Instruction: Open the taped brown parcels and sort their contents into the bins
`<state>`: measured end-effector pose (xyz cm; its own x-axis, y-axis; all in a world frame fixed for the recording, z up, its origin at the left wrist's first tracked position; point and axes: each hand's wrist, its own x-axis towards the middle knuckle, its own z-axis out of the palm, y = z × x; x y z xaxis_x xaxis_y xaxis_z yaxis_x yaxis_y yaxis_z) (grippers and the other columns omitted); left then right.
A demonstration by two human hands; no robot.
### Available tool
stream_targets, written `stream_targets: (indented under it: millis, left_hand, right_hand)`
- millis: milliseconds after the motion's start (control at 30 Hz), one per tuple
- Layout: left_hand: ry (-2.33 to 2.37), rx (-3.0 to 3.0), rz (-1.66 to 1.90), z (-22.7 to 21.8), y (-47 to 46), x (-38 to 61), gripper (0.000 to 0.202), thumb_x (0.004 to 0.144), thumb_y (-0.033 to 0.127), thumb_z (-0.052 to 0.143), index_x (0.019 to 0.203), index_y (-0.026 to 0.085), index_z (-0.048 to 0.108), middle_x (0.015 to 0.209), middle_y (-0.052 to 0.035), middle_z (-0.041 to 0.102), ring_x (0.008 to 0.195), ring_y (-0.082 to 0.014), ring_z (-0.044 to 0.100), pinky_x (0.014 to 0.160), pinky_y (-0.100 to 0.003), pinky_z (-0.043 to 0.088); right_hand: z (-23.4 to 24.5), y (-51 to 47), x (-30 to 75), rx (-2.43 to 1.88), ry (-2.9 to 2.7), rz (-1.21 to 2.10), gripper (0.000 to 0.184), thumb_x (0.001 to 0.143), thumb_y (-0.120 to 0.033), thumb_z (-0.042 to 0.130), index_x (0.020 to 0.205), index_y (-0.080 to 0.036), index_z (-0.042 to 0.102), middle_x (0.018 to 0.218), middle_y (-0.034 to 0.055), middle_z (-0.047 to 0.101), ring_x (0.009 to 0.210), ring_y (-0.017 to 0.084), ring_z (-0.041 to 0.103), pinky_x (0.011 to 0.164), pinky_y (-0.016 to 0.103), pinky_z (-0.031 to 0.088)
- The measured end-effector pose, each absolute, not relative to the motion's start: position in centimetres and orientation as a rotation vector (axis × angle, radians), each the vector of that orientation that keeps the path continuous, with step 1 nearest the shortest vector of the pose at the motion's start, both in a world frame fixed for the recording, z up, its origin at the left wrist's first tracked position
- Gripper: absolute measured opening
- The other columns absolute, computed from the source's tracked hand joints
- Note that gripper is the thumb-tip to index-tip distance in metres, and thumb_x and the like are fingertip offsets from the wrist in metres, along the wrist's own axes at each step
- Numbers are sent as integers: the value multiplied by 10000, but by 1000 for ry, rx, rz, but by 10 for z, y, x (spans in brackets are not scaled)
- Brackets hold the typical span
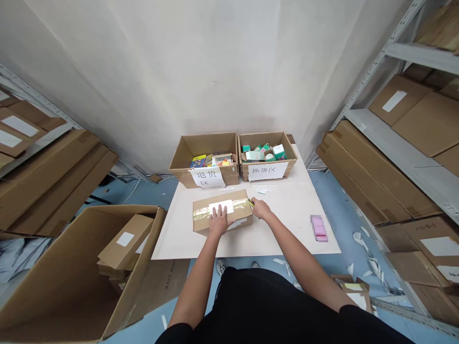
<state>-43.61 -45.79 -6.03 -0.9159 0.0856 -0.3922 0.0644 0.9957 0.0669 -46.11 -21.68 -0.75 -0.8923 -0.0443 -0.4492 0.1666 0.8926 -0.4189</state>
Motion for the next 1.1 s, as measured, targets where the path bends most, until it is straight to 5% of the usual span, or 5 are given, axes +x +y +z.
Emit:
stream_targets:
  millis: [400, 700, 833, 900, 1100]
  left_hand:
    - [2705, 143, 88, -63, -467, -443, 979, 923, 805, 384, 1690, 235, 171, 1774, -95, 43, 1617, -418, 43, 1267, -557, 211]
    - [2808, 174, 201, -62, -479, -440, 962, 879, 791, 515, 1660, 279, 282, 1764, -103, 154, 1610, -421, 109, 1229, -571, 268]
    - [2859, 200, 290, -57, -514, -452, 867, 898, 685, 557, 1635, 287, 338, 1737, -104, 262, 1597, -378, 204, 1231, -509, 296]
    - [2913, -95, 256, -56, -532, -455, 803, 935, 669, 473, 1612, 245, 385, 1724, -143, 281, 1578, -430, 220, 1211, -582, 302]
    - [2815, -533, 170, -55, -507, -427, 808, 977, 658, 342, 1614, 160, 344, 1717, -240, 214, 1421, -482, 452, 1076, -602, 435]
  right_hand:
    - [-12, -224, -426, 102, 2645, -621, 472, 872, -125, 603, 1325, -247, 552, 1133, 135, 738, 987, 278, 730, 692, 274, 446]
    - [-33, -214, -408, 163, 2626, -1007, 436, 889, -119, 566, 1303, -253, 599, 1052, 103, 753, 700, 216, 717, 649, 279, 452]
    - [-75, -210, -393, 405, 2609, -1408, 524, 969, -234, 509, 1491, -249, 458, 929, 61, 752, 695, 212, 715, 692, 286, 479]
    - [-93, -210, -386, 514, 2568, -1536, 553, 972, -332, 540, 1509, -242, 442, 911, 53, 750, 727, 224, 725, 718, 297, 494]
    - [-114, -220, -375, 633, 2562, -1645, 655, 910, -532, 617, 1491, -273, 462, 1101, 63, 757, 953, 261, 746, 821, 326, 524]
